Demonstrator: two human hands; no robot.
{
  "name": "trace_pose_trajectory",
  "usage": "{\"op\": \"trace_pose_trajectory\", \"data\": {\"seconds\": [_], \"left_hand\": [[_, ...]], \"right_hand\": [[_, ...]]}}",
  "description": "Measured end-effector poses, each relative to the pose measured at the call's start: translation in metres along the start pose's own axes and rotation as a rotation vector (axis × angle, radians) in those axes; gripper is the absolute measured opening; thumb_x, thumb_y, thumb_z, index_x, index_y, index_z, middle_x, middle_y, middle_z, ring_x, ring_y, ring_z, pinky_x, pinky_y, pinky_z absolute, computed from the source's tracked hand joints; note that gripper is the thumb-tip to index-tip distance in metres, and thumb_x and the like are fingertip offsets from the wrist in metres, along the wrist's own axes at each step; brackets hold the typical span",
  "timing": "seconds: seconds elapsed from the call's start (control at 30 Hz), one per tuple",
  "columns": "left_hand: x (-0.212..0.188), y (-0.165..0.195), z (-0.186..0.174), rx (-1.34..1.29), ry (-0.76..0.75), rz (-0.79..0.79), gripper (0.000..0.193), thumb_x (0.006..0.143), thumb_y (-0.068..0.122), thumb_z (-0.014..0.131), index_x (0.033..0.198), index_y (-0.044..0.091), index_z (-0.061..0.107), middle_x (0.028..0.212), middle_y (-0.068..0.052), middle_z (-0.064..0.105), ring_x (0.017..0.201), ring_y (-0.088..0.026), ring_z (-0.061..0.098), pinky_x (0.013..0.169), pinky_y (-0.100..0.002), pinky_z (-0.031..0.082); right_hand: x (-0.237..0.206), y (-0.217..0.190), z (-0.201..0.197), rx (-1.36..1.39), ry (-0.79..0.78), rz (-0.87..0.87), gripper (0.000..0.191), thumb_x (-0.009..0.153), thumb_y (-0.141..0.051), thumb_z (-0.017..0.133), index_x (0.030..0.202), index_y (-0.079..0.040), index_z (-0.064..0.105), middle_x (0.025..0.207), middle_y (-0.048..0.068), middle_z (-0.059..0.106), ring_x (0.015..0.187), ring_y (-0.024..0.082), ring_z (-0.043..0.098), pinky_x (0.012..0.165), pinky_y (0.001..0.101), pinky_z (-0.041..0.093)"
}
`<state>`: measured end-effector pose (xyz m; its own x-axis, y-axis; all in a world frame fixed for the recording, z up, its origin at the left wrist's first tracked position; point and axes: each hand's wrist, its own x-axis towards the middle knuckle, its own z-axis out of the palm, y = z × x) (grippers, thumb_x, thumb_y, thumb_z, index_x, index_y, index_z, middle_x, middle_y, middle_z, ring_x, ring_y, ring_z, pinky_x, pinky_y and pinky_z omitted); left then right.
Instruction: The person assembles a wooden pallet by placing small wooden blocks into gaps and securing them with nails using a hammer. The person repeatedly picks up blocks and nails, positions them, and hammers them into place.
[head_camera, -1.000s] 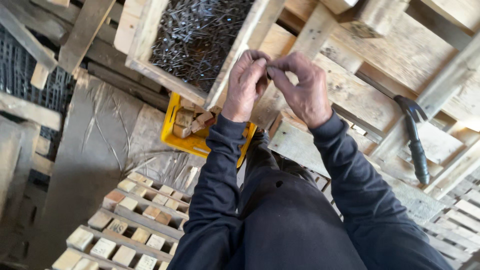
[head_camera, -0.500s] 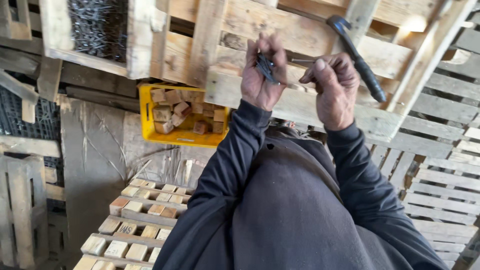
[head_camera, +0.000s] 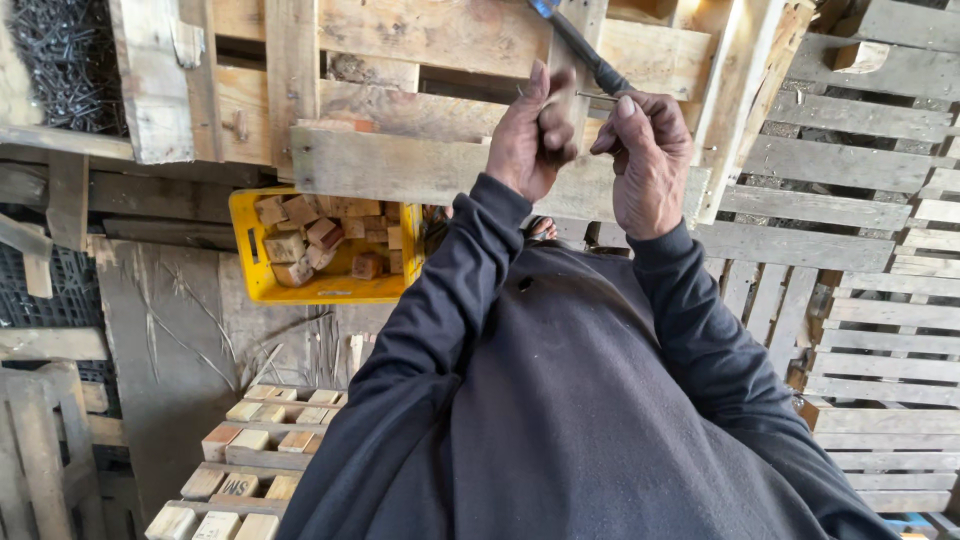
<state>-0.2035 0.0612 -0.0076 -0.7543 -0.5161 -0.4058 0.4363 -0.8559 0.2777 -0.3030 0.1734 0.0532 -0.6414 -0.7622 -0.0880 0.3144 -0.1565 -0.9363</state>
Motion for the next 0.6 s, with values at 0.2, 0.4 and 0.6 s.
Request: {"op": "trace_pose_trajectory", "data": {"seconds": [0.2, 0.4, 0.6], "left_hand": [[-0.008, -0.047, 0.019, 0.162, 0.188, 0.113, 0.043, 0.095, 0.049, 0.068, 0.098, 0.007, 0.066, 0.060, 0.009, 0.046, 0.044, -0.003, 0.038, 0.036, -0.023, 0.032], [0.010, -0.080, 0.011, 0.272, 0.304, 0.414, 0.014, 0.099, 0.023, 0.069, 0.099, 0.008, 0.070, 0.078, 0.004, 0.063, 0.058, -0.004, 0.050, 0.046, -0.023, 0.039], [0.015, -0.067, -0.042, 1.100, 0.136, 0.706, 0.017, 0.108, 0.026, 0.064, 0.104, 0.009, 0.065, 0.088, -0.003, 0.069, 0.077, -0.012, 0.065, 0.067, -0.033, 0.055]], "right_hand": [[0.016, 0.030, -0.036, 0.114, 0.045, 0.087, 0.015, 0.107, -0.018, 0.070, 0.101, -0.007, 0.063, 0.087, 0.004, 0.066, 0.070, 0.011, 0.060, 0.065, 0.0265, 0.054], [0.013, 0.054, -0.045, 0.020, 0.010, 0.139, 0.017, 0.107, -0.021, 0.070, 0.107, -0.004, 0.066, 0.090, 0.001, 0.067, 0.081, 0.009, 0.060, 0.073, 0.0265, 0.054], [0.066, 0.065, -0.092, -1.026, -0.184, -0.092, 0.027, 0.110, -0.025, 0.073, 0.127, -0.005, 0.070, 0.109, 0.010, 0.065, 0.091, 0.018, 0.067, 0.082, 0.0329, 0.058]]}}
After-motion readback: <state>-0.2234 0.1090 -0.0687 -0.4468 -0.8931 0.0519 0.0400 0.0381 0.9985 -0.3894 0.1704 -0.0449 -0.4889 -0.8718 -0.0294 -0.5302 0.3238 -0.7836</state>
